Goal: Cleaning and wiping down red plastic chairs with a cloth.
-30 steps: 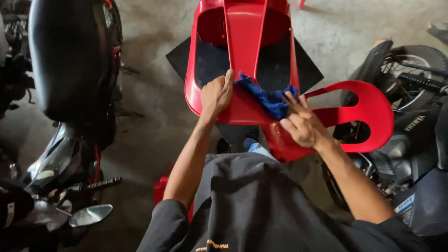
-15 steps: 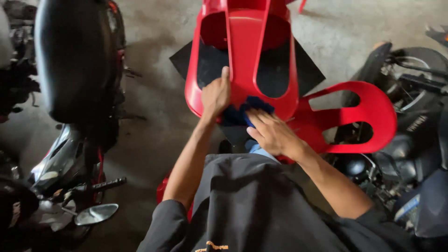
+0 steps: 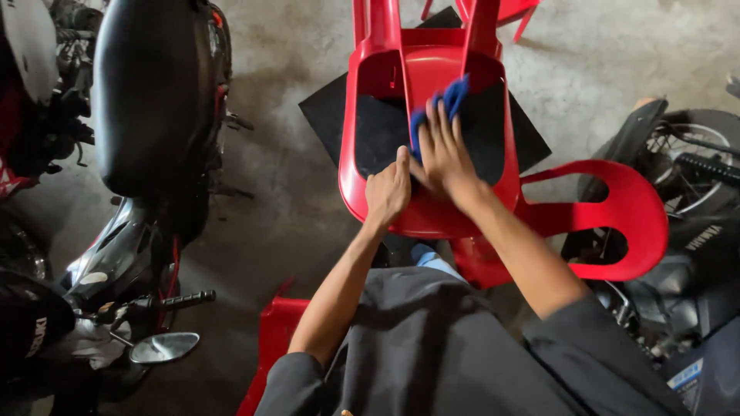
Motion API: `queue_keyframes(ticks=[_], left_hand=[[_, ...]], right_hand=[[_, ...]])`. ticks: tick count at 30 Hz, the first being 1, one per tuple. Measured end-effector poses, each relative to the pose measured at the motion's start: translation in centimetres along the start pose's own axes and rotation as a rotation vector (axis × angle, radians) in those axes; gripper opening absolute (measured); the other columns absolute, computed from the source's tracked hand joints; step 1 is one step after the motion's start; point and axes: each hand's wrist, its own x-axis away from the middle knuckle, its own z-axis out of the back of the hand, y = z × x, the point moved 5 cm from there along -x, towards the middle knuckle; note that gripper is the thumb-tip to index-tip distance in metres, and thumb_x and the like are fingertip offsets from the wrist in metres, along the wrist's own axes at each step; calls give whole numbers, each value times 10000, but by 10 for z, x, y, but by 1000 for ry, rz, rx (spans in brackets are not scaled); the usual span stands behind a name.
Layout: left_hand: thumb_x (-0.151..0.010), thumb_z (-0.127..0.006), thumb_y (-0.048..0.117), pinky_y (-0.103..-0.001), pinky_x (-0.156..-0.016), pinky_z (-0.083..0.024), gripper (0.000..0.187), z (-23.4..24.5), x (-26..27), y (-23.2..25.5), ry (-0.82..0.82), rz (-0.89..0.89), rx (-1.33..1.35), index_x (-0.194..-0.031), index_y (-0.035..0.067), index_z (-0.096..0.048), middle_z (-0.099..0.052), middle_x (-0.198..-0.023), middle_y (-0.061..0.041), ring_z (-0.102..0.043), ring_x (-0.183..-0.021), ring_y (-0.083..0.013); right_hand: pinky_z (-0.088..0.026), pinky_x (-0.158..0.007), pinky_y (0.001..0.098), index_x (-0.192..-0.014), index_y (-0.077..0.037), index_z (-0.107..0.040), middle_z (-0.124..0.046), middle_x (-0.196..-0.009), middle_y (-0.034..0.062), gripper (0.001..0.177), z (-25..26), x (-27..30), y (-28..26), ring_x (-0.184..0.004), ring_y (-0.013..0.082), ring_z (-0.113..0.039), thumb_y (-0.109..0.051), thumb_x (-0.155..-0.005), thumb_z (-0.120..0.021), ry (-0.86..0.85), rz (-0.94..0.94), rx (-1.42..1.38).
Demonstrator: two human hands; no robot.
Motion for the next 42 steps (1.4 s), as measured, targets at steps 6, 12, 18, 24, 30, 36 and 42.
queue_keyframes(ticks=[6,12,18,24,30,36,42], left_hand=[[-1100,-219,517,-565,-917,-477,658,5,6,16,79,-43,-7,-965,116,-723,-739,-914,-213,-669,-891,-479],[-1069,-290,487,-573,-834,-471,503,16,19,29,98,-24,41,-1131,124,-633,-733,-897,-204,-668,-835,-468],[-1073,-324,467,-529,-844,-464,475,23,25,42,168,-23,20,-1137,103,-621,-727,-782,-186,-676,-758,-425],[-1089,-340,465,-483,-819,-458,459,25,22,47,175,1,9,-1147,112,-627,-730,-774,-148,-679,-758,-380],[-1060,-382,480,-456,-833,-450,447,25,24,53,168,26,76,-1169,106,-602,-750,-753,-103,-686,-708,-348],[-1037,-416,506,-433,-799,-442,453,17,27,62,112,42,77,-1173,121,-614,-740,-731,-86,-682,-685,-333],[-1029,-441,494,-426,-802,-447,447,15,28,66,86,20,62,-1203,113,-598,-721,-683,-58,-657,-633,-324]], right_hand=[[-205,-1190,669,-1517,25,-451,-200,-1651,327,838,30,11,-14,-1530,477,-215,-524,-906,-615,-244,-64,-135],[-47,-1203,749,-1557,-39,-457,-201,-1699,259,829,-13,-81,50,-1595,380,-162,-650,-996,-467,-216,-70,-122],[-54,-1086,749,-1291,-35,-655,-436,-1471,202,728,-21,-153,74,-1420,422,-345,-607,-841,-642,-196,-187,-73],[-315,-1087,628,-1218,-59,-688,-573,-1266,196,581,-39,-167,82,-1237,410,-489,-572,-950,-639,-199,-204,61],[-370,-923,567,-1141,79,-636,-561,-1161,304,732,-76,-166,100,-1051,461,-533,-598,-872,-708,-214,-296,318],[-431,-1019,570,-1254,-2,-628,-548,-1297,227,552,-47,-147,101,-1207,431,-508,-455,-949,-713,-129,-71,-227],[-415,-910,558,-1338,-70,-678,-550,-1201,229,565,-48,-153,89,-1102,413,-508,-394,-881,-748,78,-132,48]])
